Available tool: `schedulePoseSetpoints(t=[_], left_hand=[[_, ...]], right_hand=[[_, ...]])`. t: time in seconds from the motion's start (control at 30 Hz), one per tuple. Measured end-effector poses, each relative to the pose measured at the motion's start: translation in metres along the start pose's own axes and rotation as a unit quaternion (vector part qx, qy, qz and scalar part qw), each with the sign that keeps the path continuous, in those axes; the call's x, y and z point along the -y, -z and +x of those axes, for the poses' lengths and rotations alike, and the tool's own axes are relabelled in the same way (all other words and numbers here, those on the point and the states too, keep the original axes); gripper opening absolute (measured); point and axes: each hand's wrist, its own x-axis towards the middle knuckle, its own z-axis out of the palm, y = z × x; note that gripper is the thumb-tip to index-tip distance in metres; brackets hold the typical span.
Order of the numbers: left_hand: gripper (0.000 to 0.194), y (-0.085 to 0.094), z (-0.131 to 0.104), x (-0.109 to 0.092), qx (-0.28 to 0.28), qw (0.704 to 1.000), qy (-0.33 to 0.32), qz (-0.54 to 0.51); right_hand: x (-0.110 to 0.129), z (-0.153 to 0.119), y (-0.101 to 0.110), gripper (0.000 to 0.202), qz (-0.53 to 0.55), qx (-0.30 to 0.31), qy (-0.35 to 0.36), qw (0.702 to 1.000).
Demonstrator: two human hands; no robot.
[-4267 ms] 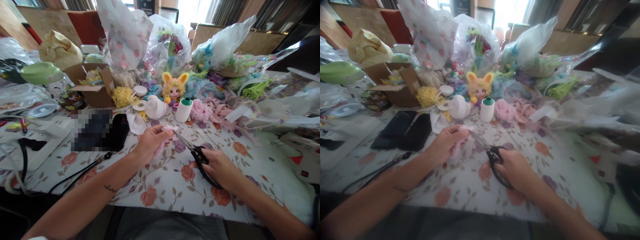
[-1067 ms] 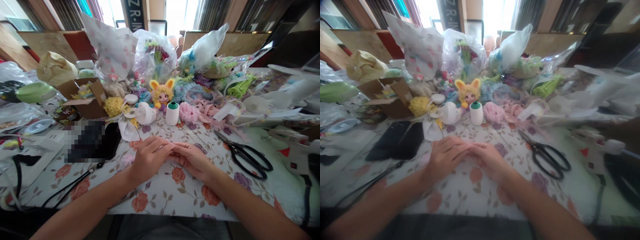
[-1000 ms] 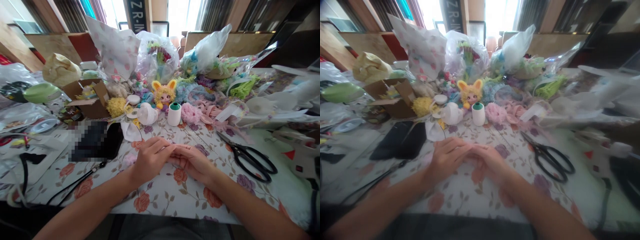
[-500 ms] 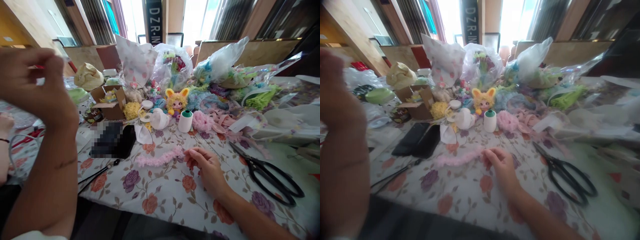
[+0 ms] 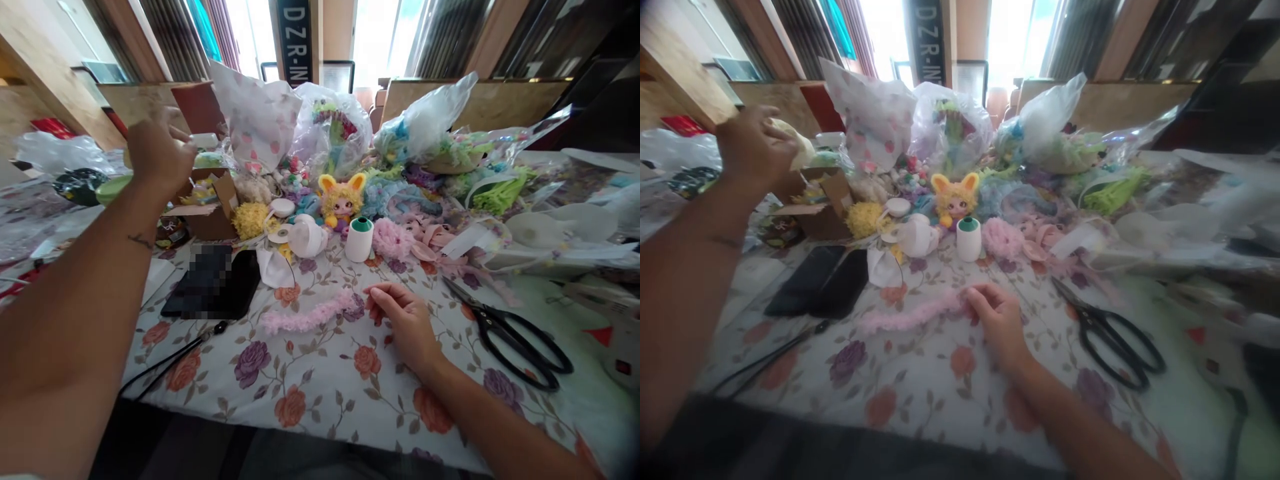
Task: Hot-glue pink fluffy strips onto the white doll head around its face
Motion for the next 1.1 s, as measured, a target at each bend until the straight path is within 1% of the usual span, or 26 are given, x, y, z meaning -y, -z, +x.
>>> schedulePoseSetpoints(t=[0.03,0.07,0.1,0.13,0.17,0.2,0.23,0.27,0.3,0.33,0.37,0.4,0.47,0.53,0.57,0.6,0.63,0.67,0.73,0.8,0.83,0.87,0.93,1.0,1.03,1.1], left_hand=[[0.035,-0.009,-0.009,-0.022,-0.045,0.998,-0.005,0.044],[0.036,-0.019,-0.023,-0.045,-0.049,0.997,-0.003,0.058],[0.037,-0.031,-0.039,-0.068,-0.024,0.998,0.003,0.058],[0.037,-0.042,-0.058,-0.089,0.031,0.997,0.008,0.068],[0.037,-0.054,-0.078,-0.108,0.126,0.989,0.014,0.08],[0.036,-0.066,-0.099,-0.123,0.268,0.959,0.026,0.086],[0.033,-0.077,-0.119,-0.135,0.409,0.908,0.039,0.084],[0.034,-0.087,-0.136,-0.142,0.475,0.875,0.044,0.077],[0.037,-0.097,-0.152,-0.147,0.498,0.862,0.043,0.081],[0.04,-0.106,-0.164,-0.149,0.504,0.859,0.037,0.086],[0.038,-0.113,-0.173,-0.148,0.516,0.852,0.036,0.087],[0.034,-0.12,-0.18,-0.147,0.523,0.848,0.039,0.083],[0.028,-0.128,-0.185,-0.145,0.528,0.846,0.04,0.069],[0.027,-0.133,-0.185,-0.146,0.501,0.862,0.076,0.016],[0.028,-0.134,-0.184,-0.148,0.475,0.872,0.113,-0.033],[0.03,-0.135,-0.183,-0.151,0.444,0.876,0.16,-0.094],[0.032,-0.136,-0.183,-0.154,0.415,0.87,0.211,-0.161],[0.034,-0.137,-0.184,-0.157,0.391,0.855,0.257,-0.225],[0.035,-0.14,-0.187,-0.159,0.363,0.82,0.315,-0.312],[0.033,-0.142,-0.192,-0.156,0.349,0.802,0.338,-0.347],[0.031,-0.143,-0.193,-0.153,0.342,0.8,0.344,-0.354],[0.028,-0.143,-0.194,-0.15,0.338,0.797,0.348,-0.36],[0.024,-0.141,-0.195,-0.141,0.33,0.789,0.36,-0.373],[0.021,-0.139,-0.194,-0.135,0.319,0.779,0.375,-0.387],[0.02,-0.138,-0.195,-0.132,0.315,0.774,0.383,-0.395],[0.019,-0.136,-0.196,-0.13,0.311,0.753,0.405,-0.415]], right_hand=[[-0.001,0.002,0.0,0.018,0.012,-0.016,0.0,1.0],[-0.001,0.003,0.001,0.016,0.023,-0.029,-0.003,0.999],[-0.002,0.005,0.001,0.015,0.033,-0.038,-0.008,0.999],[-0.002,0.006,0.001,0.015,0.041,-0.041,-0.015,0.998],[-0.003,0.007,0.001,0.015,0.05,-0.043,-0.022,0.998],[-0.003,0.008,0.001,0.016,0.057,-0.043,-0.028,0.997],[-0.003,0.009,0.001,0.017,0.065,-0.045,-0.031,0.996],[-0.004,0.009,0.001,0.018,0.074,-0.049,-0.033,0.996],[-0.004,0.009,0.001,0.018,0.083,-0.054,-0.034,0.995],[-0.004,0.009,0.002,0.018,0.089,-0.059,-0.035,0.994],[-0.005,0.009,0.002,0.018,0.094,-0.062,-0.036,0.993],[-0.005,0.009,0.002,0.017,0.098,-0.062,-0.038,0.993],[-0.006,0.01,0.002,0.017,0.098,-0.052,-0.039,0.993],[-0.007,0.01,0.001,0.018,0.102,-0.055,-0.028,0.993],[-0.007,0.009,0.001,0.02,0.107,-0.064,-0.018,0.992],[-0.007,0.009,0.0,0.023,0.111,-0.075,-0.007,0.991],[-0.007,0.008,-0.001,0.027,0.112,-0.081,0.002,0.99],[-0.006,0.007,-0.002,0.03,0.111,-0.074,0.007,0.991],[-0.005,0.004,-0.003,0.032,0.103,-0.02,0.013,0.994],[-0.003,0.001,-0.003,0.028,0.082,0.041,0.014,0.996],[-0.003,0.0,-0.003,0.027,0.067,0.055,0.013,0.996],[-0.002,-0.001,-0.002,0.028,0.048,0.057,0.012,0.997],[-0.002,-0.002,-0.002,0.029,0.008,0.041,0.009,0.999],[-0.001,-0.002,-0.001,0.026,-0.007,0.036,0.008,0.999],[-0.001,-0.002,0.0,0.025,-0.002,0.048,-0.001,0.999],[0.001,-0.001,0.001,0.023,0.035,0.101,-0.045,0.993]])
